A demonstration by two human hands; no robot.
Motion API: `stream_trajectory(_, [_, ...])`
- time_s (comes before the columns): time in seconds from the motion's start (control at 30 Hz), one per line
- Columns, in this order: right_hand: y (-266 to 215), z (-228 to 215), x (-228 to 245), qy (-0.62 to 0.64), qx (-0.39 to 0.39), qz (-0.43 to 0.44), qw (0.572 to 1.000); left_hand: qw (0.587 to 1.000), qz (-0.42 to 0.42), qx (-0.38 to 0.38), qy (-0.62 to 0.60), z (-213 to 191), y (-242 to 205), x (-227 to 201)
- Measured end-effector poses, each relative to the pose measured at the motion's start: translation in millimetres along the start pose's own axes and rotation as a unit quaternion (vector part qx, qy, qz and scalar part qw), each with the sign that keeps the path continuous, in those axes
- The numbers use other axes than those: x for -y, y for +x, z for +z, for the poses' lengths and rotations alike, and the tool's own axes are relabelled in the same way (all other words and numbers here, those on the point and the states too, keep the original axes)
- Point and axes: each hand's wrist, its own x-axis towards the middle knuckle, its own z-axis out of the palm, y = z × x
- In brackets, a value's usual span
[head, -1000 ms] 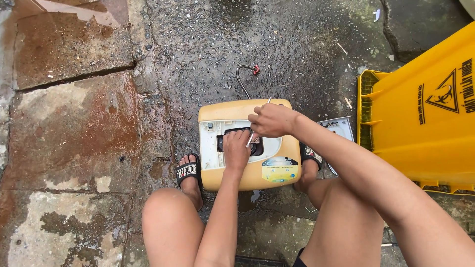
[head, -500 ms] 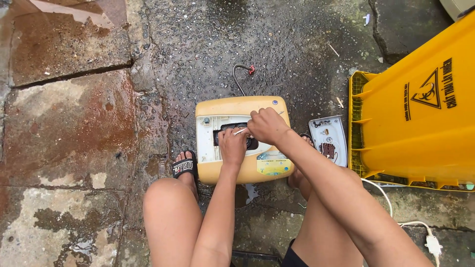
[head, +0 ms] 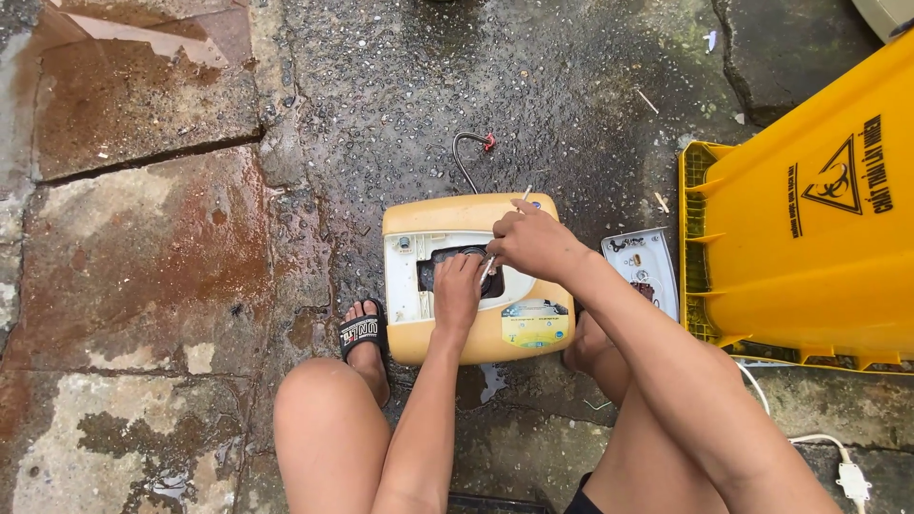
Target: Disassembling a water heater and connecting electrical wires using a screwdriver and wrench.
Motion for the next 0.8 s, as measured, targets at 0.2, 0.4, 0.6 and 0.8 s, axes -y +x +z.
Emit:
stream_trajectory(0.2, [8.1,-11.3,3.3,-0.027,-0.039,-0.043,0.998,0.998,-0.053,-0.009,-0.028,3.7,0.5,1.7])
stream_trajectory(0.4, [15.4,-19.8,0.5,-0.015,-0.038,-0.070,0.997,0.997,-0.070,-0.013,0.001,-6.2,5.3,-3.8])
stream_trajectory(0.6, [20.2,-15.8,-25.3,-0.105,-0.085,-0.197,0.971,0.997,-0.079,-0.006,0.002,-5.8,5.1,-5.1])
stream_trajectory(0.8, [46.5,24.8,-49.2,-0.138,-0.150,-0.390,0.898,0.997,-0.079,-0.012,0.003,-2.0,4.3,-3.4])
